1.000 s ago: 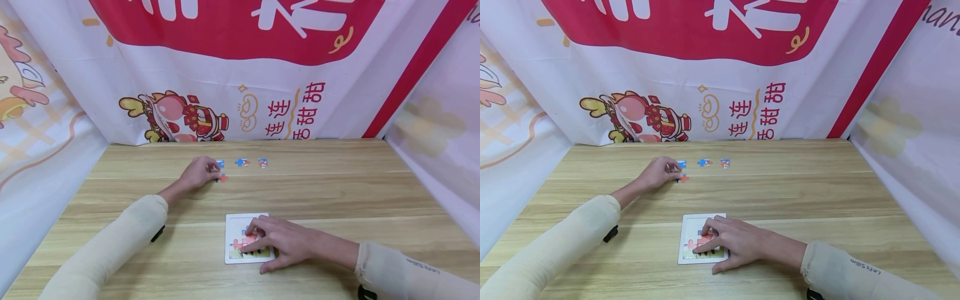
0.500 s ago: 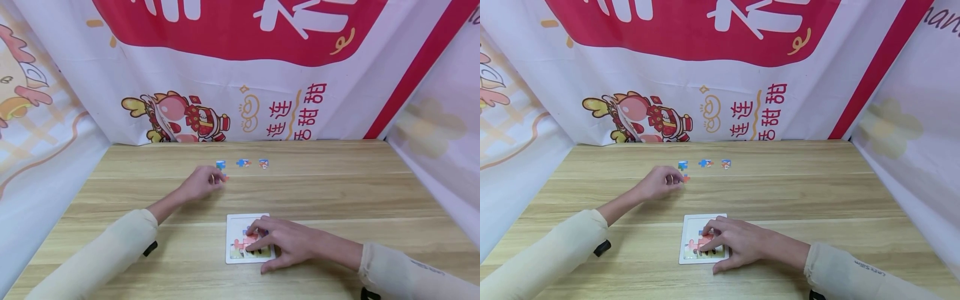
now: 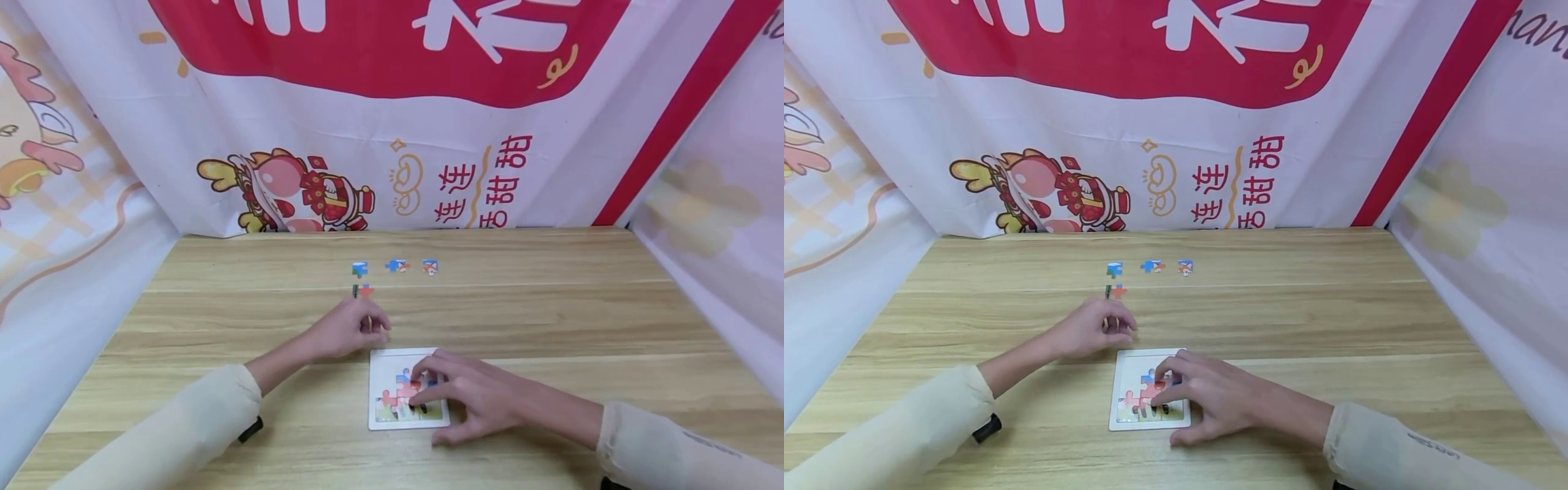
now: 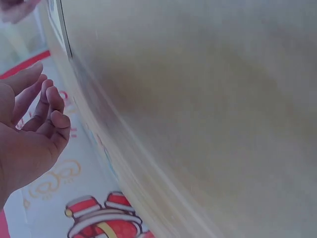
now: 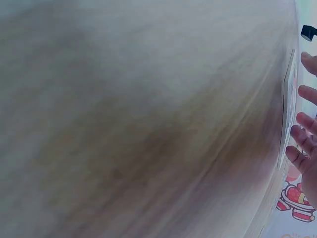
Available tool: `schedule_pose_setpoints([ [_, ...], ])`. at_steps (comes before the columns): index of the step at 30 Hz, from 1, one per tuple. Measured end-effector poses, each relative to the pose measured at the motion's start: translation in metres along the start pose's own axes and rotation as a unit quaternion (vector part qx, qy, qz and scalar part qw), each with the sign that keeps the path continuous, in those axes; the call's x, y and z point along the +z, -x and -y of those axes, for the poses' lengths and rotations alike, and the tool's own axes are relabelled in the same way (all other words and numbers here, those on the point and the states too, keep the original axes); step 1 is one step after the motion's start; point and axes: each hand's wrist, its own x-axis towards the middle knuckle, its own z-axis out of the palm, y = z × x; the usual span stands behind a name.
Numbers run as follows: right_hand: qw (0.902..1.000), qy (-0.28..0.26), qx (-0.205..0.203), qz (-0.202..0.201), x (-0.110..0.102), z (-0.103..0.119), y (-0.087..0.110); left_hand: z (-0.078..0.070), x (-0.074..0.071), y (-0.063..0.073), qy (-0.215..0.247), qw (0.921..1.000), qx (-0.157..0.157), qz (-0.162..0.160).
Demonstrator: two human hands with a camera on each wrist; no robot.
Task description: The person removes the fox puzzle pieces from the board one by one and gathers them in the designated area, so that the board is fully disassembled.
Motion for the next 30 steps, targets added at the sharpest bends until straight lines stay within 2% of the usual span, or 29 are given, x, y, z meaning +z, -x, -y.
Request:
schedule_pose_setpoints([
  [7, 0.9988, 0.043, -0.016, -0.014, 0.001, -0.001, 0.01, -0.011, 0.017, 0.005, -0.005, 0.9993, 0.006, 0.037],
  [15, 0.9955, 0.084, -0.035, -0.025, 0.003, -0.001, 0.02, -0.02, 0.029, 0.008, 0.002, 0.9977, 0.008, 0.068],
  [19, 0.9935, 0.098, -0.049, -0.029, 0.006, 0.0, 0.023, -0.023, 0.034, 0.01, -0.009, 0.9962, 0.01, 0.086],
  [30, 0.9923, 0.105, -0.059, -0.027, 0.011, -0.003, 0.029, -0.027, 0.039, 0.012, -0.025, 0.9962, 0.003, 0.083],
])
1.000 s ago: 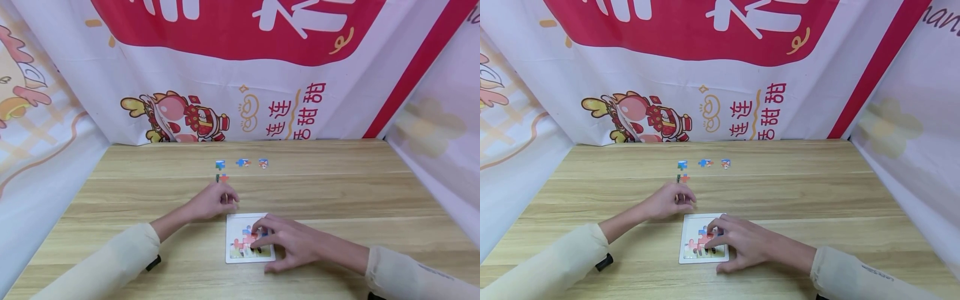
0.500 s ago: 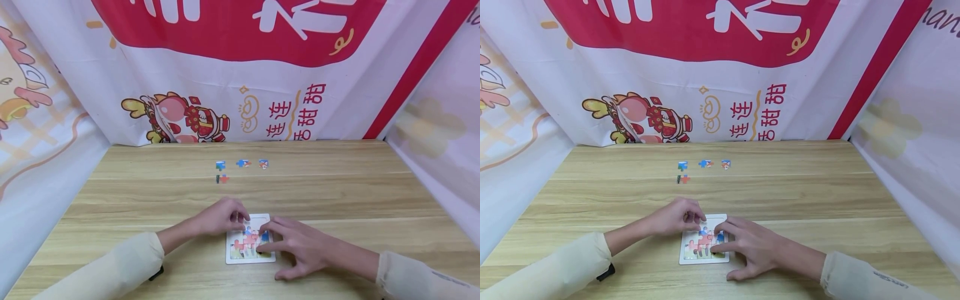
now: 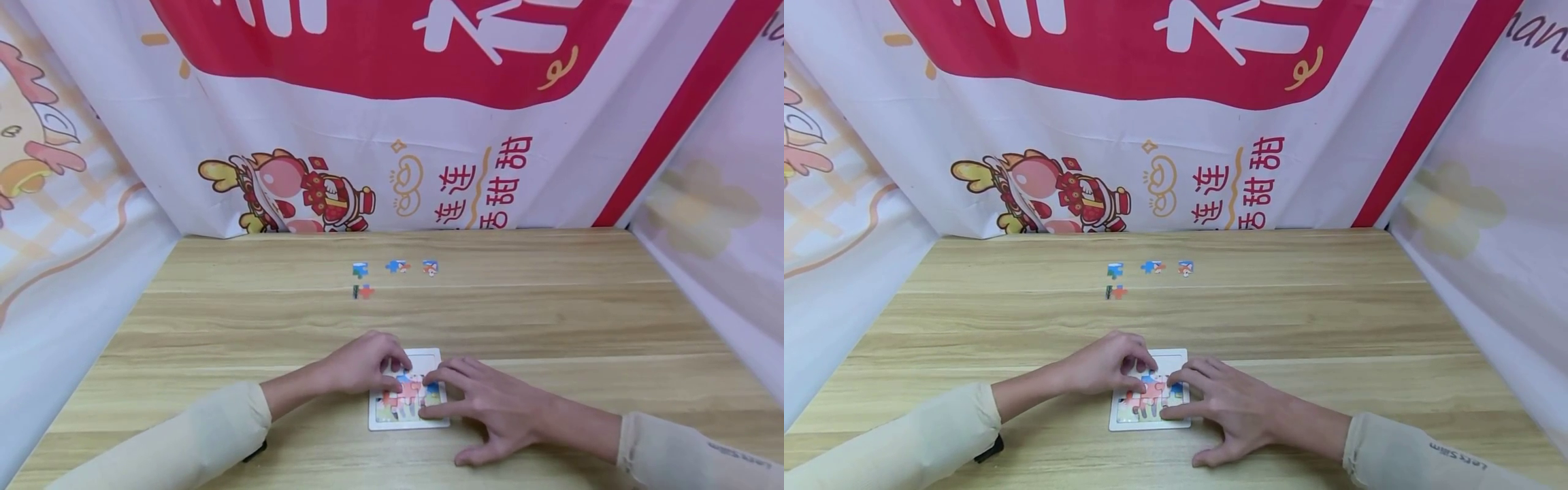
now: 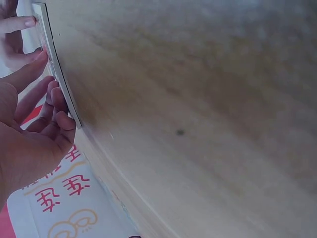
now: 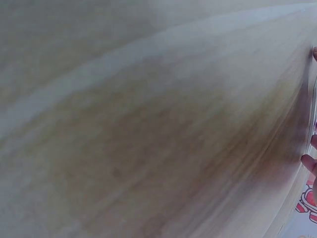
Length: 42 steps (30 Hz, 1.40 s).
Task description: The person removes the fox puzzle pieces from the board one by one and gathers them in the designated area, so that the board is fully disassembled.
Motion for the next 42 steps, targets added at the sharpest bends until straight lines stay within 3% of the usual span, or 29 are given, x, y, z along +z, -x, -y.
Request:
schedule_pose_setpoints([
  [12, 0.9999, -0.014, 0.0, 0.001, 0.002, -0.002, 0.0, 0.001, 0.001, 0.001, 0.0, 1.0, 0.003, -0.007],
  [20, 0.9994, -0.03, -0.012, 0.013, 0.002, -0.01, -0.003, 0.001, -0.001, -0.001, 0.015, 0.9999, -0.007, -0.001],
  [29, 0.9988, -0.021, -0.035, 0.029, -0.001, -0.018, -0.009, 0.005, -0.005, -0.003, 0.003, 1.0, -0.008, 0.001],
  [36, 0.9986, -0.029, -0.017, 0.042, -0.002, -0.021, -0.014, 0.009, -0.009, -0.002, 0.004, 0.9998, -0.017, -0.001],
  [42, 0.9991, -0.028, -0.019, 0.025, 0.0, -0.021, -0.015, 0.009, -0.009, -0.002, 0.003, 0.9997, -0.021, -0.007],
])
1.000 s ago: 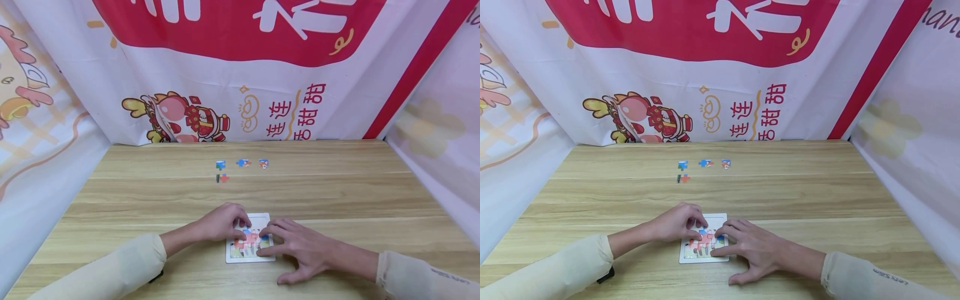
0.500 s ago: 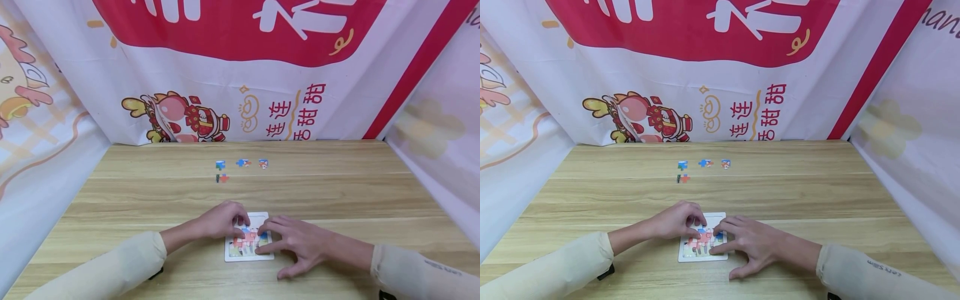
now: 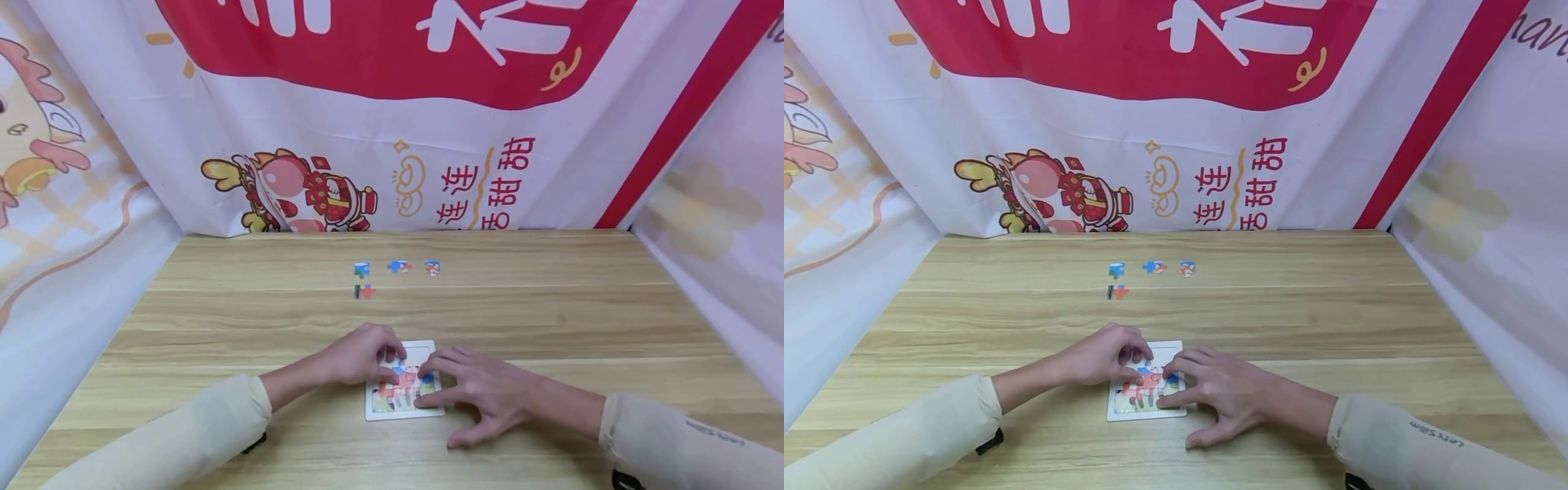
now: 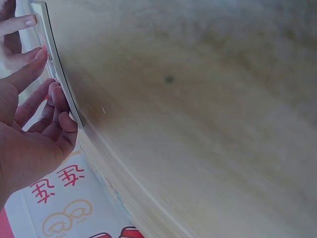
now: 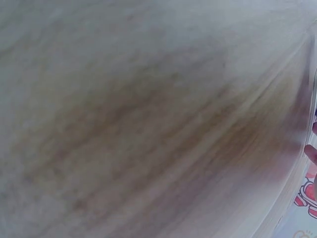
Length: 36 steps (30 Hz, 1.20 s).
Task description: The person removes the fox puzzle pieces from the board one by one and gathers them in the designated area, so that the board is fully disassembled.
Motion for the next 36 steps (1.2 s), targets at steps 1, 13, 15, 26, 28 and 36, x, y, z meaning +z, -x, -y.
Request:
schedule_pose_setpoints([
  [1, 1.0, -0.001, 0.002, 0.0, 0.0001, 0.0002, -0.0001, 0.0, 0.0002, 0.0, -0.002, 1.0, -0.001, -0.001],
  [13, 0.9998, -0.012, 0.002, -0.013, 0.0021, -0.0029, -0.0042, 0.0012, 0.001, -0.0012, -0.004, 0.9999, 0.004, -0.011],
  [15, 0.9997, -0.017, 0.001, -0.019, 0.0031, -0.0038, -0.0051, 0.001, 0.0013, -0.0018, -0.002, 0.9999, 0.003, -0.011],
  [26, 0.9992, -0.02, -0.005, -0.033, 0.0068, -0.0067, -0.0067, 0.0013, 0.0008, -0.0068, 0.009, 0.9999, -0.001, -0.01],
  [28, 0.9992, -0.02, -0.003, -0.035, 0.0074, -0.0059, -0.0061, 0.0012, 0.0004, -0.0075, 0.012, 0.9999, -0.002, -0.01],
  [36, 0.9987, -0.026, 0.012, -0.043, 0.009, -0.0013, -0.0048, -0.0001, -0.0009, -0.0087, 0.017, 0.9998, -0.01, -0.008],
])
